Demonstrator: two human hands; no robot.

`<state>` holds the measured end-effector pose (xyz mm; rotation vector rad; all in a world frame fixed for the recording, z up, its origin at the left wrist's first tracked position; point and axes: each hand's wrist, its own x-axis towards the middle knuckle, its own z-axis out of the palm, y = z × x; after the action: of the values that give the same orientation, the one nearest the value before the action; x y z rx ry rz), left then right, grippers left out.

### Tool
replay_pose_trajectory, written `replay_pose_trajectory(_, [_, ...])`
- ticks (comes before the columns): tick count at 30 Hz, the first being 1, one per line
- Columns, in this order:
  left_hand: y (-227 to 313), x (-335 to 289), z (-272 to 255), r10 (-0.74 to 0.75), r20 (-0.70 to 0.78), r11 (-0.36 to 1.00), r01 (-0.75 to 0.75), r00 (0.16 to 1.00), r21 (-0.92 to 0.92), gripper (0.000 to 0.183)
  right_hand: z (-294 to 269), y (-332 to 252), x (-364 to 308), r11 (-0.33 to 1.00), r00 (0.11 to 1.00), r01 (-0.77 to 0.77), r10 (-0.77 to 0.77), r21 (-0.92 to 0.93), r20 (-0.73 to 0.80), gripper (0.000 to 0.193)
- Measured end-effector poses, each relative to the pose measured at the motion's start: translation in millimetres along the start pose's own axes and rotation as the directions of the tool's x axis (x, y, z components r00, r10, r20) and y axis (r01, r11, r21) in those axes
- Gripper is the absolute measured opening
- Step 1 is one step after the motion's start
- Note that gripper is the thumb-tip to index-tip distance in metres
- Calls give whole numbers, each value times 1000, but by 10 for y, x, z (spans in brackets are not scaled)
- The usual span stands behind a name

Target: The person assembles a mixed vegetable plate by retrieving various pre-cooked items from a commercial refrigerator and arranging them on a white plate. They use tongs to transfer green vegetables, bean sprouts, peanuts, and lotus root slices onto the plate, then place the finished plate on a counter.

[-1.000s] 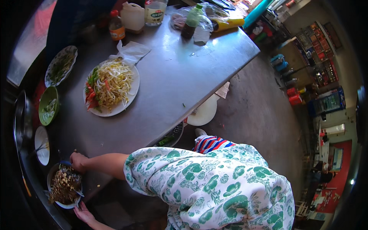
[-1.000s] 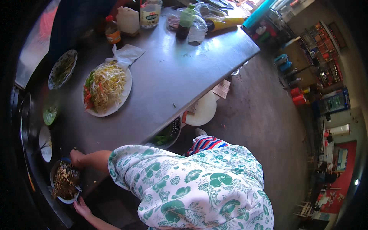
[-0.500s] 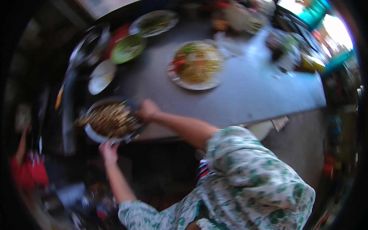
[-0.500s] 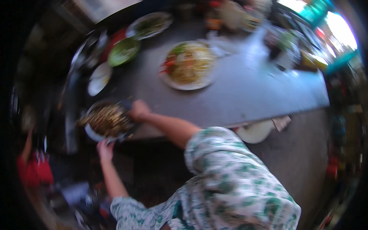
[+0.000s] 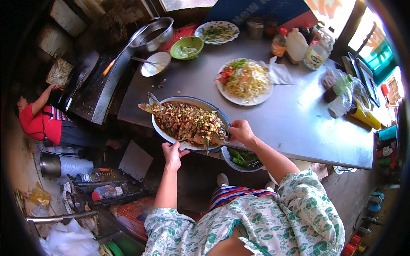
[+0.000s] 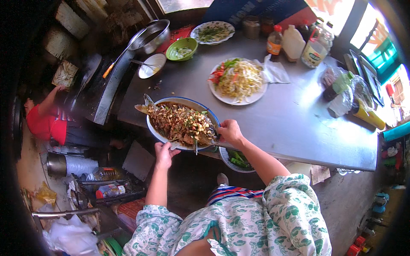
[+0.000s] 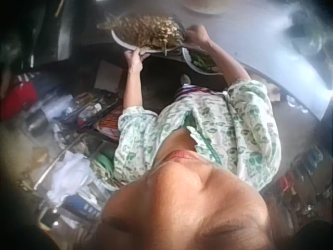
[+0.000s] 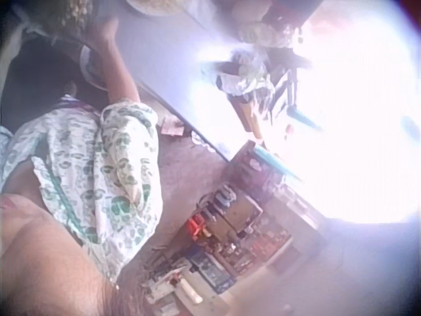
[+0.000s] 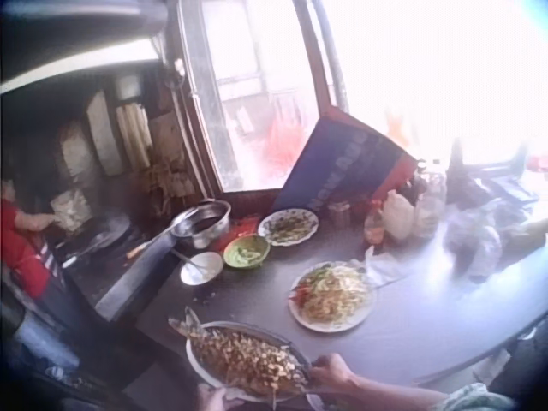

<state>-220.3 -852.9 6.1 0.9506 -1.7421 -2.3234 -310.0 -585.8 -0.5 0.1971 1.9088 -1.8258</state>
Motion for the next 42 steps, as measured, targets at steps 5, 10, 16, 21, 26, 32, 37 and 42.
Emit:
replay_pose_trajectory(5, [-523,-706,779,7,-39,1000,-8,999,-22,28,-984,232,-587,1000,1000,-7,7,11,-29,11])
replay_pose_trajectory(10, [-968,-1527,1704,39,-6,997,-39,999,-71,11,-2077,397,-1157,1000,999,-13,13,12,-47,12])
replay_pose_trajectory(16, [-1550,-2208,2669,-31,175,997,43,984,-68,20,-3380,586,-1782,999,988,-52,51,-3,-147,17])
replay_pose_trajectory(21, [-1852,-2670,3307,-220,326,975,217,919,49,16,-4373,786,-2183,997,959,-63,49,-44,-278,17])
replay_pose_trajectory(26, [-2034,-3076,3936,-356,532,934,295,768,200,22,-5317,1070,-2623,991,902,-125,99,-35,-419,15])
replay_pose_trajectory(32, [-2338,-3521,4710,-427,643,904,325,636,279,24,-6335,1156,-3168,988,856,-153,127,-10,-500,17])
replay_pose_trajectory(37, [-2588,-3649,5134,-470,657,882,341,590,325,27,-6851,1229,-3312,985,847,-175,144,-12,-511,15])
replay_pose_trajectory(42, [-2867,-3752,5490,-421,679,905,326,601,273,26,-7265,1252,-3239,988,857,-147,101,-52,-506,16])
